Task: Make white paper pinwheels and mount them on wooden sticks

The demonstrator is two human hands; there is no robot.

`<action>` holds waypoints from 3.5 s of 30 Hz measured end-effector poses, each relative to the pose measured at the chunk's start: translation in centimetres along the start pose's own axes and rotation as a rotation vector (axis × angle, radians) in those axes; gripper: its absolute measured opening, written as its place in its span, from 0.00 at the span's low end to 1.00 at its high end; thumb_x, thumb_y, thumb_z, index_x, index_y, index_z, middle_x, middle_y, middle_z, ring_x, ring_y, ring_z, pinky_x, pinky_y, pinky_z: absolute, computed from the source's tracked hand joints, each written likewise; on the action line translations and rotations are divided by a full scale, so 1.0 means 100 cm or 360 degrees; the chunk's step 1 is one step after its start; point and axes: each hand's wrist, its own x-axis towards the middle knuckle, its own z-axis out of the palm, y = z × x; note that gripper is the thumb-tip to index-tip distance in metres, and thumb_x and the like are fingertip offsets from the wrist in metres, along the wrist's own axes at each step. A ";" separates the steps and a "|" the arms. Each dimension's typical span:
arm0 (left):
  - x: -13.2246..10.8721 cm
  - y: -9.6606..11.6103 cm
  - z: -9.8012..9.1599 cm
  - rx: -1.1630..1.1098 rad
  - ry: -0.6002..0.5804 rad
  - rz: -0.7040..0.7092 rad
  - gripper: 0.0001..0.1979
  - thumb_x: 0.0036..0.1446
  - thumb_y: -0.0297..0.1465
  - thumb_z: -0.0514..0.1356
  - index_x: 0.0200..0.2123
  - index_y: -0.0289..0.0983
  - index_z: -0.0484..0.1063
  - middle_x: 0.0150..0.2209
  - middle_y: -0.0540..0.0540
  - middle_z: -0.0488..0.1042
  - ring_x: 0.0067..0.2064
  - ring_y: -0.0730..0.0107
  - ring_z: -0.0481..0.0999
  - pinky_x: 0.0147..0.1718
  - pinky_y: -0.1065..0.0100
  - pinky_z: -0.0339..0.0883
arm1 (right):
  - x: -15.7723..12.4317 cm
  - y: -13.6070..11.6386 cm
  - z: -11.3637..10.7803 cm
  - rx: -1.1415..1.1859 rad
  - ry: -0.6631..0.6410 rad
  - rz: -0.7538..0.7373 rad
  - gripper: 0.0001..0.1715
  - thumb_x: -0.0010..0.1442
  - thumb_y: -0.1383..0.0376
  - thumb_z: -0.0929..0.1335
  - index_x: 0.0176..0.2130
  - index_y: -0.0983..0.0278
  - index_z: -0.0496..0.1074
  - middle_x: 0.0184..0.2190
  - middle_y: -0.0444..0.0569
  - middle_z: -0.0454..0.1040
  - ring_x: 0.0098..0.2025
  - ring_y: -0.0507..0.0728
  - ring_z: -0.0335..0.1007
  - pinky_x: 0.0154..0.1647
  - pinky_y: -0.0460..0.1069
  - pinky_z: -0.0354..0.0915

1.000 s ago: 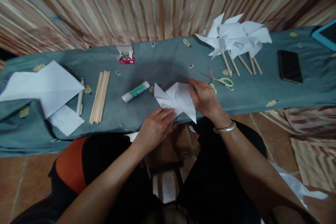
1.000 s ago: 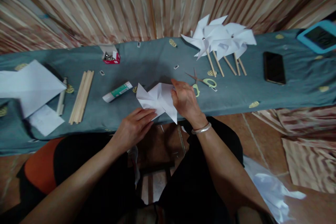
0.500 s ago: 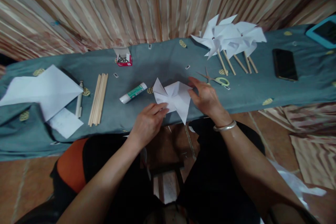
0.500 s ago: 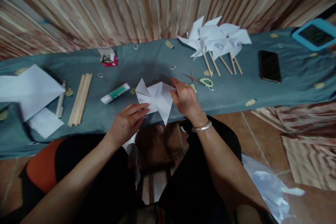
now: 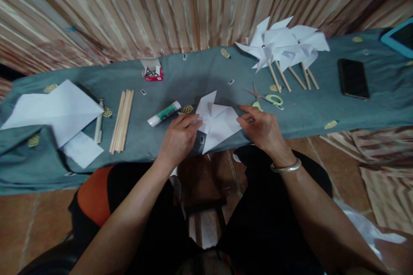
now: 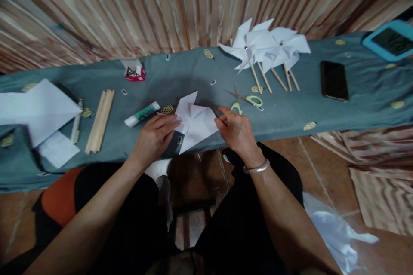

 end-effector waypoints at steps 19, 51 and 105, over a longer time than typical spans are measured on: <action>0.001 0.044 0.011 -0.0075 -0.0179 0.0128 0.08 0.60 0.30 0.60 0.42 0.34 0.73 0.43 0.41 0.75 0.44 0.60 0.72 0.42 0.60 0.71 | -0.020 -0.003 -0.005 -0.0242 0.0015 -0.0111 0.17 0.63 0.61 0.63 0.45 0.65 0.76 0.33 0.54 0.80 0.36 0.61 0.76 0.39 0.52 0.69; -0.006 0.043 0.010 -0.0098 -0.0130 0.0064 0.10 0.64 0.28 0.53 0.43 0.33 0.73 0.39 0.43 0.79 0.41 0.64 0.76 0.40 0.64 0.74 | -0.001 0.001 0.021 0.0851 -0.0092 -0.0106 0.05 0.54 0.60 0.72 0.31 0.59 0.79 0.57 0.49 0.70 0.61 0.63 0.64 0.63 0.60 0.58; -0.004 0.048 0.013 -0.0211 -0.0197 0.0001 0.11 0.64 0.26 0.53 0.46 0.34 0.72 0.42 0.43 0.76 0.44 0.63 0.74 0.45 0.61 0.73 | -0.013 -0.026 0.037 0.0117 0.0113 -0.0398 0.10 0.63 0.62 0.65 0.34 0.57 0.77 0.59 0.46 0.66 0.66 0.65 0.54 0.65 0.64 0.55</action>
